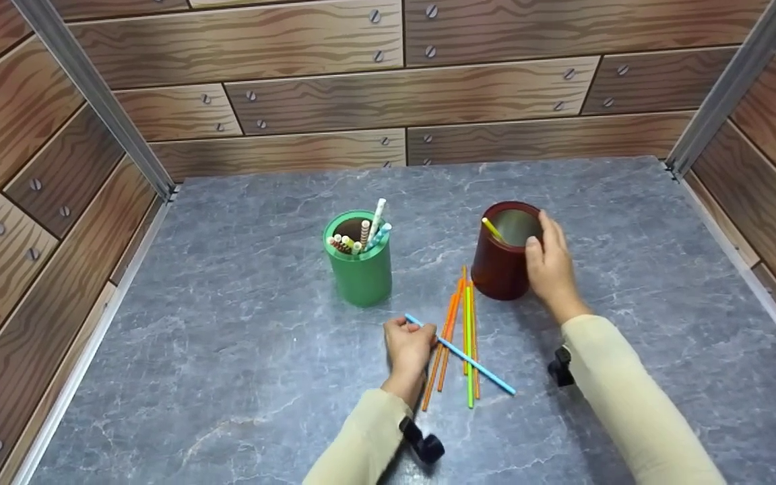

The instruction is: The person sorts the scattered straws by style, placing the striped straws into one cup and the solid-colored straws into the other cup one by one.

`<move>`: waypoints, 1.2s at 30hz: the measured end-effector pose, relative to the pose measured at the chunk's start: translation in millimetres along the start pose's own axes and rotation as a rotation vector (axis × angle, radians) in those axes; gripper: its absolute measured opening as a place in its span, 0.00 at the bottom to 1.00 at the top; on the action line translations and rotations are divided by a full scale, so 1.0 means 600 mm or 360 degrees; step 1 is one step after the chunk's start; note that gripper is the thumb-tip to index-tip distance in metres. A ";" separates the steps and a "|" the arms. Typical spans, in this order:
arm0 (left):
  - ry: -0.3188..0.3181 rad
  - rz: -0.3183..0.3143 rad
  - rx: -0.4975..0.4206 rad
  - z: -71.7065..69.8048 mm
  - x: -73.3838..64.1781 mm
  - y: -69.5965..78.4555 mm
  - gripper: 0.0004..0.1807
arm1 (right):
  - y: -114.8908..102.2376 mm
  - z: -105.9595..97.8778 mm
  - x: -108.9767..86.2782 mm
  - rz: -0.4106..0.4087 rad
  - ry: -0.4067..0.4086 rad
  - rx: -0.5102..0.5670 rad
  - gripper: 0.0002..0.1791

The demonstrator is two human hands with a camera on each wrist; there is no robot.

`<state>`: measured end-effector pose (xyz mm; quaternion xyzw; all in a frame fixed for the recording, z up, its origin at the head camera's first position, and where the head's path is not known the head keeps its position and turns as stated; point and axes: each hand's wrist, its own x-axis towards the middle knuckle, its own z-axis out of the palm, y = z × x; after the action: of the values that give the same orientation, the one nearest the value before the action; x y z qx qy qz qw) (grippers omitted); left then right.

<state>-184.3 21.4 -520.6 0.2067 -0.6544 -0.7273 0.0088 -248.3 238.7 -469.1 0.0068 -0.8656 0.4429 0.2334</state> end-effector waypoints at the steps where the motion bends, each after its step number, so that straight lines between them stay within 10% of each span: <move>1: 0.0002 0.0022 0.0088 0.001 0.004 0.002 0.28 | 0.000 -0.001 0.001 0.0008 -0.0005 0.0002 0.29; 16: -0.0223 0.0175 0.1020 0.029 0.028 0.021 0.21 | 0.002 -0.006 0.006 0.0000 -0.0005 -0.0003 0.30; 36: -0.0211 0.0376 0.1216 0.048 0.055 0.020 0.12 | 0.006 0.005 0.002 -0.0018 0.0044 0.0021 0.29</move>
<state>-226.6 37.9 -516.7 0.0713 -0.8960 -0.4374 -0.0273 -251.3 238.7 -473.1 0.0073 -0.8593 0.4475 0.2478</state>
